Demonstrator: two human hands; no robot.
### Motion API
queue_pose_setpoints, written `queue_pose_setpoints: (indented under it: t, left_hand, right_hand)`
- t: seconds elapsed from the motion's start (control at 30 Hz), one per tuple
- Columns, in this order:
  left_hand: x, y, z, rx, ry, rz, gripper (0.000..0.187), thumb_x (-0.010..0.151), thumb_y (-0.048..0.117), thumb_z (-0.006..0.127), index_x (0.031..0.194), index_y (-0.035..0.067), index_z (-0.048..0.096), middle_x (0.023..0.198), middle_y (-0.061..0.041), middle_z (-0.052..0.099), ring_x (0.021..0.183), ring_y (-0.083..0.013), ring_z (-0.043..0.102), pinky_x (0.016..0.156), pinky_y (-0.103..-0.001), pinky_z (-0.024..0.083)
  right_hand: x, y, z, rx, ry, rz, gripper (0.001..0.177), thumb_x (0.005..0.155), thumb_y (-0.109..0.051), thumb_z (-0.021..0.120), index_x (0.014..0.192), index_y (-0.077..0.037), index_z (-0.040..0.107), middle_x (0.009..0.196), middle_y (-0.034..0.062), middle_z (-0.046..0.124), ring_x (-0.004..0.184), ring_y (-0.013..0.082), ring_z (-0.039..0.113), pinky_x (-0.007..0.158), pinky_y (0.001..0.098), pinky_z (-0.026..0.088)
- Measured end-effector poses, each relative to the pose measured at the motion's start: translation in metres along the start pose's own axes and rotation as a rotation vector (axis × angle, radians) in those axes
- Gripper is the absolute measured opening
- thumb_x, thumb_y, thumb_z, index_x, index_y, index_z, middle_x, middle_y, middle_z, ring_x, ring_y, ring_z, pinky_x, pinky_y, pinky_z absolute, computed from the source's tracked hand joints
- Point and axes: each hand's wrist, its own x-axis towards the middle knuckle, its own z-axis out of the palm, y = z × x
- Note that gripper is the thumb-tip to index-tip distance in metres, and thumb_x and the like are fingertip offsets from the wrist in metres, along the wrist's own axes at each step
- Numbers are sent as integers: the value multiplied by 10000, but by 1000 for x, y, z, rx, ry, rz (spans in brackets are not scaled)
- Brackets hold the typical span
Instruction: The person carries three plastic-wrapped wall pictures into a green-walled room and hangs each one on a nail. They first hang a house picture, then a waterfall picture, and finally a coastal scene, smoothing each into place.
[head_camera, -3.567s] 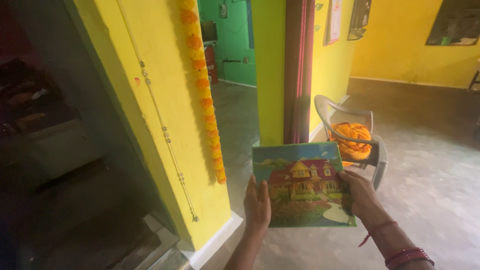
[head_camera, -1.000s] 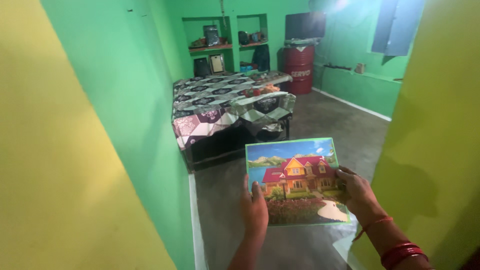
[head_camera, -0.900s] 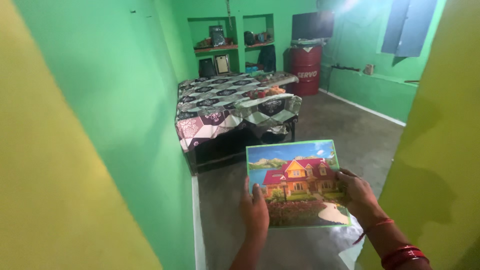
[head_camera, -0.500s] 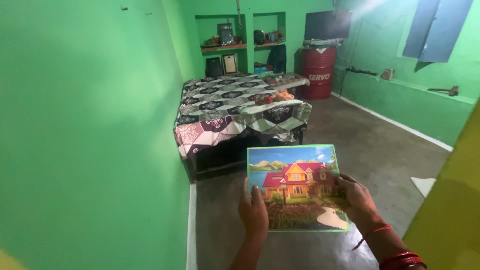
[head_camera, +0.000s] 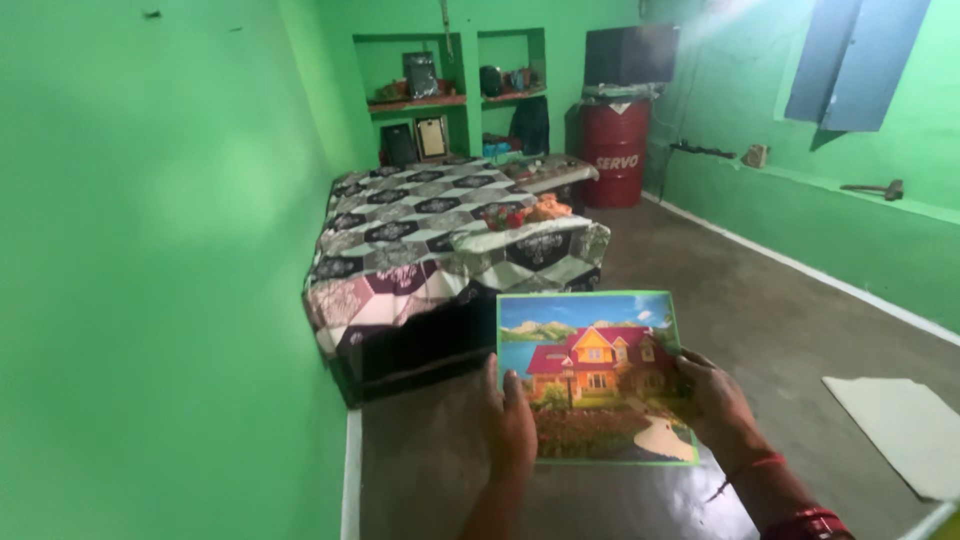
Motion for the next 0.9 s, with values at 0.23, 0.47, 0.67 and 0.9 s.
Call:
queue_pose_setpoints:
  t: [0.23,0.47,0.67,0.9]
  left_hand:
    - [89,-7,51,-50,-145,-157,564,1024,328,464,1513,47,435,1460,-198,582,1278,-324,621,1039,-377,484]
    - [155,-40,117,-33,-156,-51,543,1037,303,481,1506,31,444,1491,-216,533,1320,-324,576,1040,-382,478]
    - [205,-86,188,-14,-173,-80,540,1021,296,498,1499,48,454,1476,-192,563,1298,-327,608,1039,-398,490]
    - [267,-122,310,-24,-145,-16,517,974,276,535,1432,37,550,1426,-203,621,1307,-345,611,1063,-393,482]
  right_hand:
    - [81,-26,26,25,-31,-77,456,1071,-172,334,1452,11,506,1275,197,661,1037,326,683,896,512,578]
    - [157,-51,28,33,159,-66,431,1080,-183,372,1461,-43,518,1199,165,656,1000,302,665,879,509,568]
    - [247,-64,2,63,174,-132,425,1079,-167,407,1452,-9,535,1209,167,675,1063,275,650,925,438,564]
    - [357,-108,-47,48,163,-138,407,1055,-169,413,1411,-12,534,1240,174,665,1044,289,656,891,461,558]
